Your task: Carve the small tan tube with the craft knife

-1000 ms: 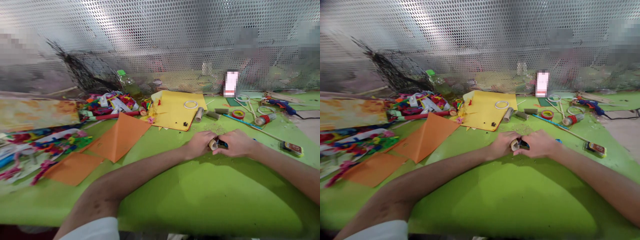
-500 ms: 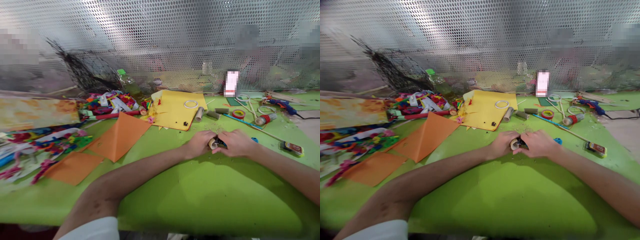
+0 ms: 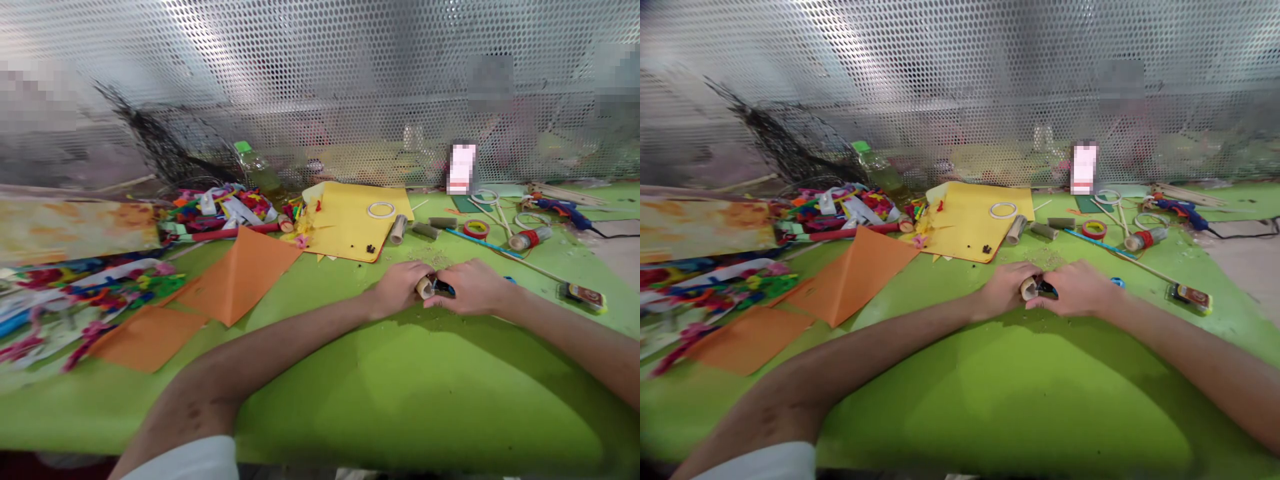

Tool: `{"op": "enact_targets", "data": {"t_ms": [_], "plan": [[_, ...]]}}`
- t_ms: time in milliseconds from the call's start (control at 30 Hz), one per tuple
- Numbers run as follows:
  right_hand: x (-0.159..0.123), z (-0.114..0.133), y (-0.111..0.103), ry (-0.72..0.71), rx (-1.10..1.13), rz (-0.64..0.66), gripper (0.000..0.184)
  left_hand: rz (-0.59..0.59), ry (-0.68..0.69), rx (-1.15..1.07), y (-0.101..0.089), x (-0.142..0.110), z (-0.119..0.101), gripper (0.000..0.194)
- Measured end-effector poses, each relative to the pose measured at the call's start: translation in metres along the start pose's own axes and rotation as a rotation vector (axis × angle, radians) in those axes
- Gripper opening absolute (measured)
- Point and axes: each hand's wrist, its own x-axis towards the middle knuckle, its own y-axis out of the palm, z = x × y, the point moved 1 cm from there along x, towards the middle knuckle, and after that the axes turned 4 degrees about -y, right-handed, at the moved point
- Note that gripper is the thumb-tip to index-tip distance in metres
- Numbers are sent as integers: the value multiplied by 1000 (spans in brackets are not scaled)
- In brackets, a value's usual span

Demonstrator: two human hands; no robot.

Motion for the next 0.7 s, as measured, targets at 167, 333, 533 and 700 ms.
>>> {"op": "enact_targets", "data": {"t_ms": [167,333,533,700], "plan": [[-2,1,-3,-3,-33,-78,78,36,-2,-22,2,0,2,19],[-3,4,-1,-39,-72,-93,74,42,28,-35,2,0,2,20],[-2,6,2,-9,-112,-77,67,17,16,-50,0,1,0,20],[-1,6,1,9,-87,-37,63,14,3,-41,-3,0,-3,22]]}}
